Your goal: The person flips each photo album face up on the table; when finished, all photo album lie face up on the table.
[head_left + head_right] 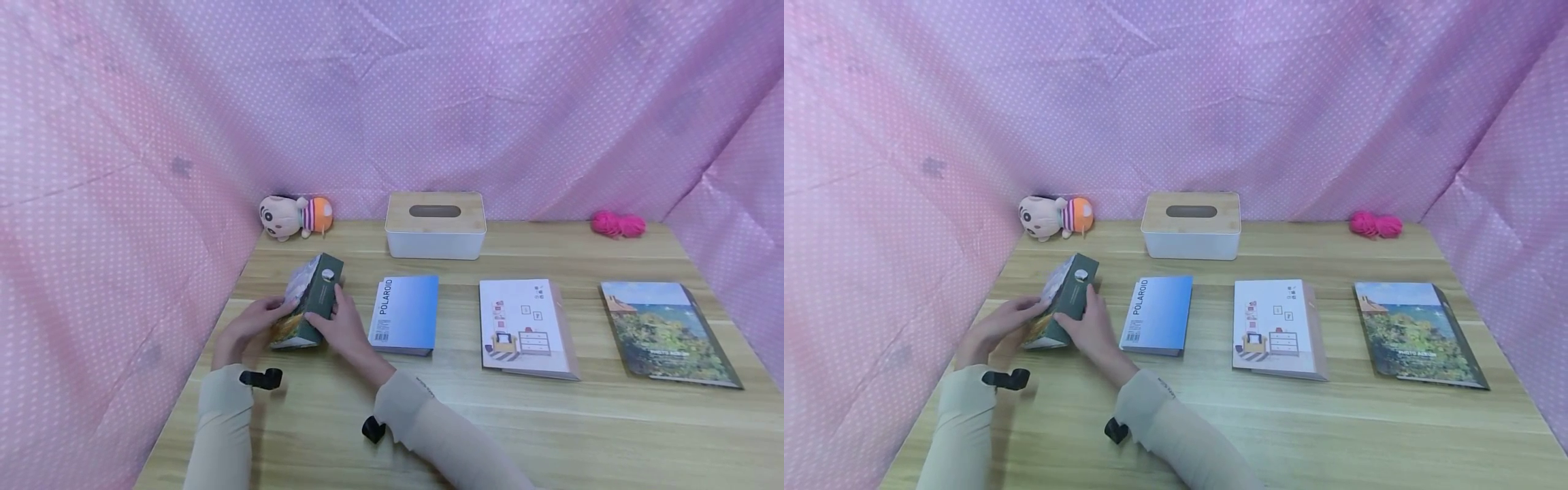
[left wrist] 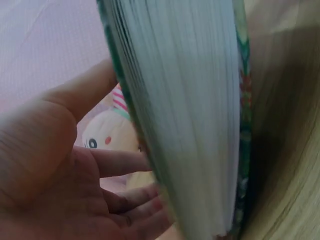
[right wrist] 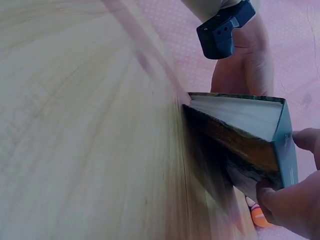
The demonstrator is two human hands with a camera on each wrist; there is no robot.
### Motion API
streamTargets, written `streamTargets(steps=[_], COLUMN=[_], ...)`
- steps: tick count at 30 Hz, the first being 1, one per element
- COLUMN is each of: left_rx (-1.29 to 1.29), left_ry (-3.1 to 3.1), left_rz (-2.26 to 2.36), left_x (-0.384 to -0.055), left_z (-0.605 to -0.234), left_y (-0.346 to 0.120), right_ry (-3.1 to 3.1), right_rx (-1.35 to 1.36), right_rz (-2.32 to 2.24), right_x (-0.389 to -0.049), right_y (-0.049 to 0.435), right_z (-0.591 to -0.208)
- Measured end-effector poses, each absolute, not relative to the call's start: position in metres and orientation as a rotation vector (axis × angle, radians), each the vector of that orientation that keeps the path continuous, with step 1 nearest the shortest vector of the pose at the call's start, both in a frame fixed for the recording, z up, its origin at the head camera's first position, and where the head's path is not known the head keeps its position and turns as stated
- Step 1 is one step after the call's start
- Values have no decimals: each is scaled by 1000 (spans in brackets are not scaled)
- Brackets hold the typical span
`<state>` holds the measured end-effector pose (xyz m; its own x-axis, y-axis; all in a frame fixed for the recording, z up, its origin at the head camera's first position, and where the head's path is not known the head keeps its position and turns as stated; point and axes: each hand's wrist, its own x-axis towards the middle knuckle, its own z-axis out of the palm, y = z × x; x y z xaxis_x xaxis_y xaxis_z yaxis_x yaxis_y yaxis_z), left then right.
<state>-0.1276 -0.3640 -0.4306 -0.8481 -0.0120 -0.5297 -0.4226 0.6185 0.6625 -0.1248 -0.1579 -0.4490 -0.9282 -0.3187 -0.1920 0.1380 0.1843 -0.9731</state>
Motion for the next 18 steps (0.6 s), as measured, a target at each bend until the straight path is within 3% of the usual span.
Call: streamTargets(steps=[18], left_rx=[-43], left_ry=[2259], left_rz=[1594], left_x=[-124], left_z=[-418], left_y=[-353], right_ry=[1866], right_rx=[-189], right_rz=[-2125], right_x=[-132], right_y=[-151], right_z=[-433])
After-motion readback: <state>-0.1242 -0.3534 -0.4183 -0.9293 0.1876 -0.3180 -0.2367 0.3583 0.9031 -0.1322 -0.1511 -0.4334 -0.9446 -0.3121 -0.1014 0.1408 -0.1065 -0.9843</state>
